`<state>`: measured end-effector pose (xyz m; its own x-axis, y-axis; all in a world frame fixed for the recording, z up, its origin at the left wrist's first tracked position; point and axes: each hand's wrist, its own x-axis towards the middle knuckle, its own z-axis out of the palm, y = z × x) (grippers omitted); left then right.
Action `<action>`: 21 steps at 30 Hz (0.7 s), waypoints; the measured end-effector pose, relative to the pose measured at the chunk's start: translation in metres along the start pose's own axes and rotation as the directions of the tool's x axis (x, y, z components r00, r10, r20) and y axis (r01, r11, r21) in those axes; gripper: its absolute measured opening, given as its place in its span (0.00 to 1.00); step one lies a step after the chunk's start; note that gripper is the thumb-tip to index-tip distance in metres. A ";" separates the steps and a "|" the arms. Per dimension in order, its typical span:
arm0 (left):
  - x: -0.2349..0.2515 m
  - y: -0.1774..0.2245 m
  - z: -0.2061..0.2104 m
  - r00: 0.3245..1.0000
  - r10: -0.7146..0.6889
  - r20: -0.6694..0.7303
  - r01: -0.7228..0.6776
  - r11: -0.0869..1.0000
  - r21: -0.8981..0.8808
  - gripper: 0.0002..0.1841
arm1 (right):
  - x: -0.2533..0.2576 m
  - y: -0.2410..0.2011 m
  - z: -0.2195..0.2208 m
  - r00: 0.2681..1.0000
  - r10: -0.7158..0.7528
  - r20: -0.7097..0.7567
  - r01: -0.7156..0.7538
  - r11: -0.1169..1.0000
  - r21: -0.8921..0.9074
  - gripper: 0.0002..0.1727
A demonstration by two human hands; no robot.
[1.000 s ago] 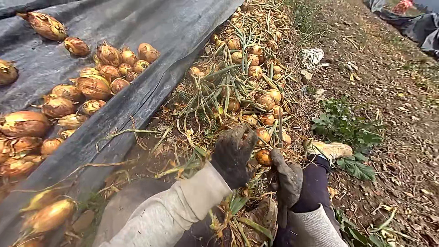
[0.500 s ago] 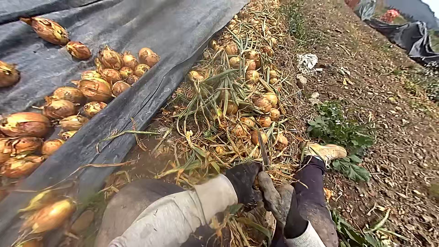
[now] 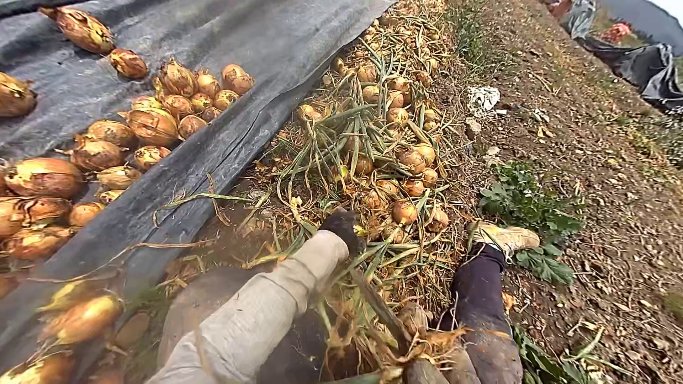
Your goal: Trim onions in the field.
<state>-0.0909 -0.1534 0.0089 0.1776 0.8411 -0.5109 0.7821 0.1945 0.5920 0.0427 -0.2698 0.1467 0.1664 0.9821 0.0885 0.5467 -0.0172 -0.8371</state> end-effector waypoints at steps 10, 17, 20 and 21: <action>-0.073 0.028 0.002 0.997 0.070 0.037 0.028 0.123 -0.992 0.20 | 0.001 0.118 -0.037 0.992 0.070 0.104 -0.027 0.929 -0.369 0.55; -0.074 0.017 0.018 0.910 0.410 0.069 -0.069 0.313 -0.947 0.17 | 0.021 0.125 -0.006 0.989 -0.031 0.146 0.043 0.996 -0.082 0.38; -0.077 0.017 0.013 0.888 0.421 0.183 -0.049 0.483 -0.874 0.22 | 0.019 0.133 -0.007 0.975 0.016 0.223 -0.011 1.000 -0.024 0.25; -0.079 0.018 0.009 0.880 0.422 0.216 -0.049 0.532 -0.845 0.22 | 0.017 0.135 -0.006 0.962 0.044 0.268 -0.054 0.998 0.029 0.23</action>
<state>-0.0851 -0.2210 0.0543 0.6155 0.7138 -0.3340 -0.0970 0.4892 0.8668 0.1241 -0.2569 0.0382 -0.0357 0.9947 -0.0966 0.5129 -0.0648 -0.8560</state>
